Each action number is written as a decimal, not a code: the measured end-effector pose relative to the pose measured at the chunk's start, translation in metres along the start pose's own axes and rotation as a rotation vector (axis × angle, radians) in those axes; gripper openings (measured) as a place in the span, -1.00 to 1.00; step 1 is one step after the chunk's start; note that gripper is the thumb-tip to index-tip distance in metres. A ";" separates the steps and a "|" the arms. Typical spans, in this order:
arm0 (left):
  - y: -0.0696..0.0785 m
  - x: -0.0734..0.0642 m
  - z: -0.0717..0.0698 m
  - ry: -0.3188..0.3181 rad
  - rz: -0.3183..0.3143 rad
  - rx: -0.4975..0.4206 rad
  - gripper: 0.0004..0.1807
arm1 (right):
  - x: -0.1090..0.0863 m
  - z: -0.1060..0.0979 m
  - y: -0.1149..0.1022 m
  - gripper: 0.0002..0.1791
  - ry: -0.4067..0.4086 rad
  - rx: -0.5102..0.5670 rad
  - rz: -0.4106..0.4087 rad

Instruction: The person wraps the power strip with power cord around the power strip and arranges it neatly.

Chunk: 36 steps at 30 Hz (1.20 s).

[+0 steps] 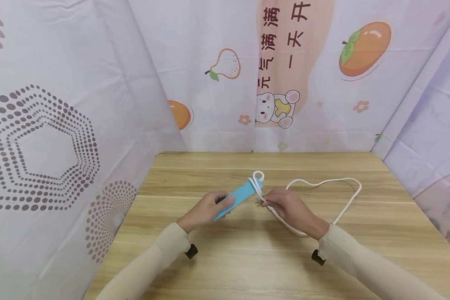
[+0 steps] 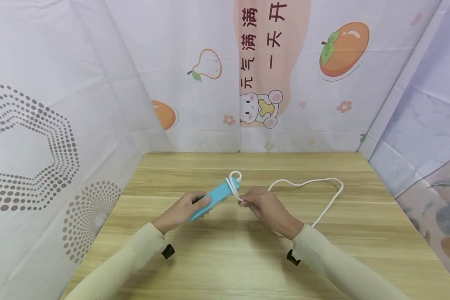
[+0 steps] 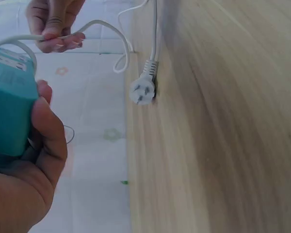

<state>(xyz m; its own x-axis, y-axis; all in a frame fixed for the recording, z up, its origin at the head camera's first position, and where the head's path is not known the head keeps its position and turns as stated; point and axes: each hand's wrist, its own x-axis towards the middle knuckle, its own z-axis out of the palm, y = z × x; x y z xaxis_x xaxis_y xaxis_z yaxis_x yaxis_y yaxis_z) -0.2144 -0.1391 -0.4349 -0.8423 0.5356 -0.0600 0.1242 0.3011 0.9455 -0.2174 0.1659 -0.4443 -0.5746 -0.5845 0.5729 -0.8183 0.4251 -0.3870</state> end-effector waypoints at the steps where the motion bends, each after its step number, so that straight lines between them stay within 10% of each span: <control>1: 0.001 0.000 0.000 -0.009 -0.001 -0.008 -0.45 | -0.001 0.000 0.000 -0.77 -0.001 0.007 -0.012; 16: 0.007 -0.003 -0.003 -0.142 0.111 0.107 -0.58 | 0.005 -0.004 0.005 -0.71 -0.036 -0.137 -0.109; 25: 0.019 0.003 0.002 -0.273 0.319 0.518 -0.56 | 0.005 -0.006 0.013 -0.75 -0.164 -0.265 -0.247; 36: 0.016 0.004 0.020 -0.064 0.320 1.044 -0.35 | 0.017 -0.009 0.002 -0.88 -0.113 -0.378 -0.186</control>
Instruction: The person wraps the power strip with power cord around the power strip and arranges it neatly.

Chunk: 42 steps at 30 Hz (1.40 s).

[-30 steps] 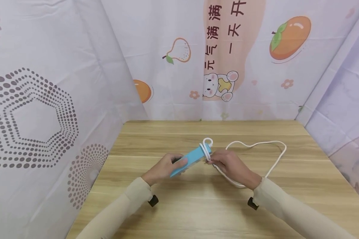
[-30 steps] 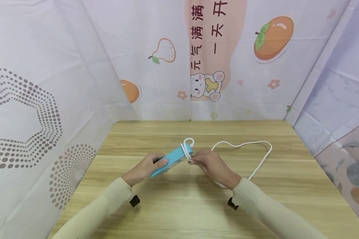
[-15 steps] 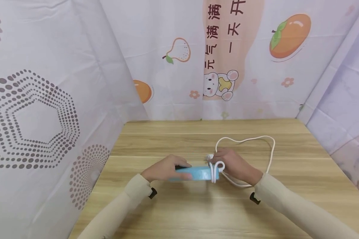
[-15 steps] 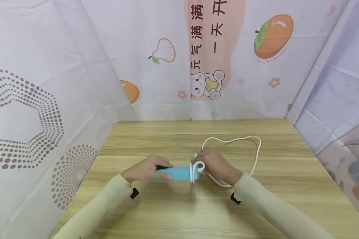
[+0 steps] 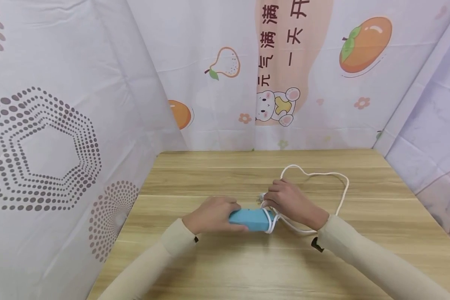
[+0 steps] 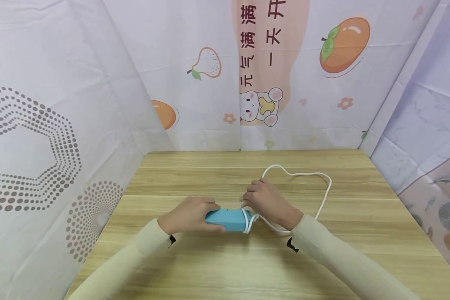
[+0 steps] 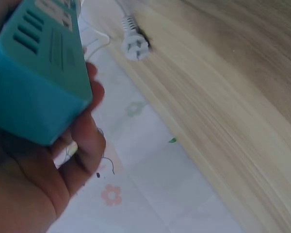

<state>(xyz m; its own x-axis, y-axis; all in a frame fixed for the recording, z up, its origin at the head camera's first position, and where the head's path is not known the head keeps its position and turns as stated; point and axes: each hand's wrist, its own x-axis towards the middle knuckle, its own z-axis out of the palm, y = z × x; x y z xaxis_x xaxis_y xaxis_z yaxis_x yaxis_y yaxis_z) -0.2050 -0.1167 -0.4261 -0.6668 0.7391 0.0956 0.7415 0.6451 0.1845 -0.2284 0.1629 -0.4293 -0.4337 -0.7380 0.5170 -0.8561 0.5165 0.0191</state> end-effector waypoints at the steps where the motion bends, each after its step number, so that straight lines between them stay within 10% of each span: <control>1: 0.001 0.001 0.002 0.013 -0.018 0.032 -0.34 | 0.001 -0.001 -0.001 -0.88 -0.003 -0.008 0.012; 10: 0.004 0.005 0.012 0.052 -0.137 0.197 -0.26 | 0.005 -0.008 -0.012 -0.87 -0.024 -0.042 0.103; 25: 0.001 0.004 0.018 0.182 -0.257 0.187 -0.27 | 0.004 -0.008 -0.022 -0.92 0.065 -0.005 0.142; 42: -0.011 -0.005 0.010 0.270 -0.409 -0.201 -0.33 | -0.009 -0.001 -0.013 -0.87 0.134 0.060 0.157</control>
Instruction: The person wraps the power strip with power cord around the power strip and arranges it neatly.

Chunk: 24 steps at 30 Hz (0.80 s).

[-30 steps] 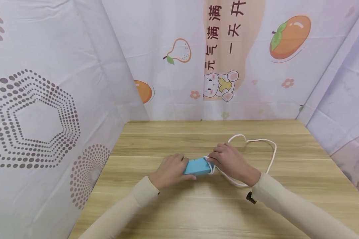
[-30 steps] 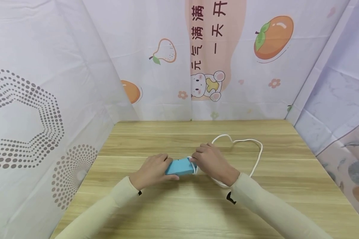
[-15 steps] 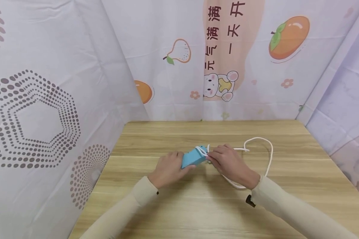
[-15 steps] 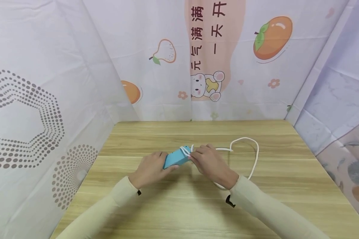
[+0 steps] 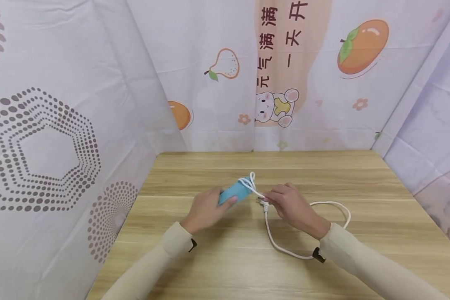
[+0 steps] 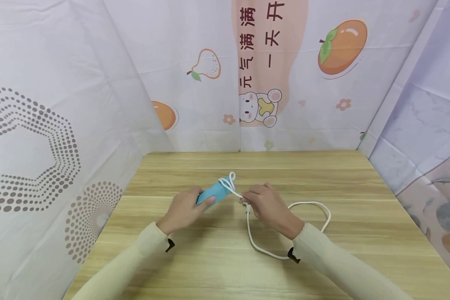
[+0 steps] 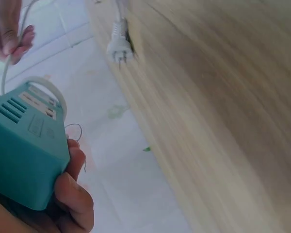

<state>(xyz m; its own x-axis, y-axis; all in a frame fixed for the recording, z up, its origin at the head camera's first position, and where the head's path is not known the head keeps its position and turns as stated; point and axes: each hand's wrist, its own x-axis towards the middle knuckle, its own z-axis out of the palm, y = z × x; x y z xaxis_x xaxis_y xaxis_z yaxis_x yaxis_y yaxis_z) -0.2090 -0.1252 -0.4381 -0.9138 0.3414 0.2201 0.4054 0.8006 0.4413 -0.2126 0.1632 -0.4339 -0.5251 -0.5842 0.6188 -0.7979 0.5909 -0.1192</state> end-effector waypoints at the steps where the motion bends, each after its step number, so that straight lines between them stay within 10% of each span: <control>1: 0.000 -0.001 0.000 -0.004 -0.007 -0.033 -0.33 | -0.001 0.000 0.001 -0.87 0.001 0.003 0.003; 14: 0.009 -0.002 -0.002 -0.060 -0.064 -0.365 -0.36 | -0.003 0.008 -0.001 -0.77 0.059 0.169 0.029; 24: 0.003 -0.002 -0.009 -0.241 0.017 -0.634 -0.58 | -0.006 0.014 0.002 -0.86 0.005 0.139 0.018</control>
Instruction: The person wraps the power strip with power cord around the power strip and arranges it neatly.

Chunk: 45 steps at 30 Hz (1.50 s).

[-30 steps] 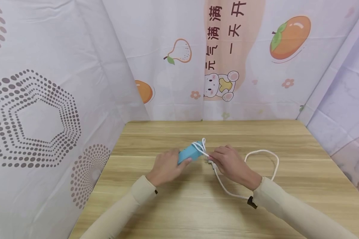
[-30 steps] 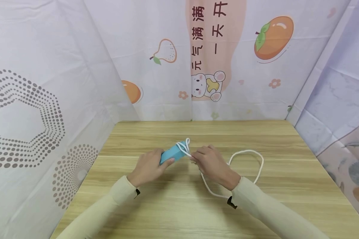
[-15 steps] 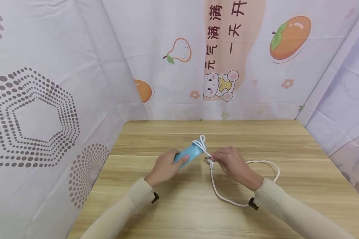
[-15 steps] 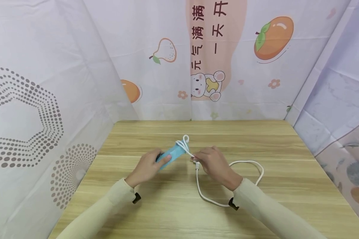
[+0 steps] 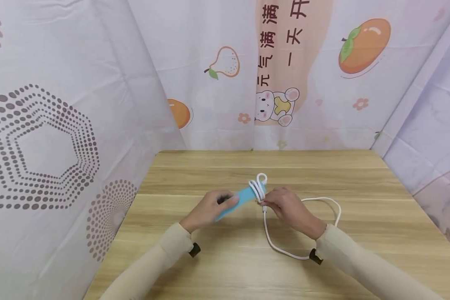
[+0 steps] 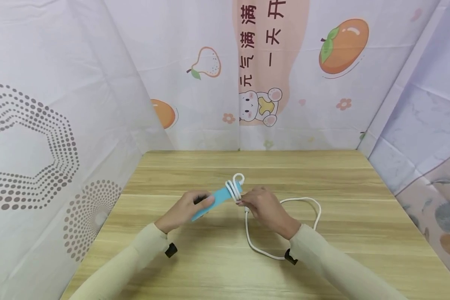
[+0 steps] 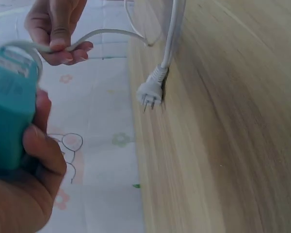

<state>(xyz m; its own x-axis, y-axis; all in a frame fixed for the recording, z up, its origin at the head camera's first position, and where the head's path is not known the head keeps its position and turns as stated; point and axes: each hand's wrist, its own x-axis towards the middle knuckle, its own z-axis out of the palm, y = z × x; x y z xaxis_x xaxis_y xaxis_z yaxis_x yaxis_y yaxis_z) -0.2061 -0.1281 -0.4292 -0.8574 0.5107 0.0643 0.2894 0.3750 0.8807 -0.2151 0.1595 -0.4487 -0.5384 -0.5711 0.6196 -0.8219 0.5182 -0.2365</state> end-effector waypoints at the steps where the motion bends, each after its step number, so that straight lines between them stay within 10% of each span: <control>1: -0.001 0.000 -0.001 -0.029 0.009 -0.006 -0.60 | 0.000 0.000 0.001 -0.87 -0.015 -0.017 -0.003; 13: 0.001 0.001 -0.009 -0.295 0.160 0.073 -0.71 | 0.002 -0.004 0.007 -0.65 -0.150 -0.114 -0.100; 20: 0.011 0.002 -0.004 -0.358 0.316 0.353 -0.63 | 0.003 -0.004 0.015 -0.85 -0.184 -0.133 -0.218; 24: 0.013 0.002 0.006 -0.305 0.417 0.643 -0.49 | 0.005 -0.005 0.018 -0.87 -0.152 -0.172 -0.222; 28: 0.011 0.001 0.013 -0.232 0.384 0.820 -0.41 | 0.008 -0.005 0.016 -0.87 -0.141 -0.204 -0.211; 45: 0.006 0.006 0.025 0.100 0.127 1.011 -0.31 | 0.019 -0.016 0.000 -0.87 -0.066 -0.224 -0.086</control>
<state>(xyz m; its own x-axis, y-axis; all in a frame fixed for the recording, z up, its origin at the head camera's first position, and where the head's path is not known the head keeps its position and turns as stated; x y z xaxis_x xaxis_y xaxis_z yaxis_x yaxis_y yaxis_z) -0.1991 -0.1038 -0.4351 -0.8138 0.5423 0.2090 0.5640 0.8236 0.0593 -0.2224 0.1585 -0.4246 -0.4854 -0.6559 0.5781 -0.8074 0.5900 -0.0085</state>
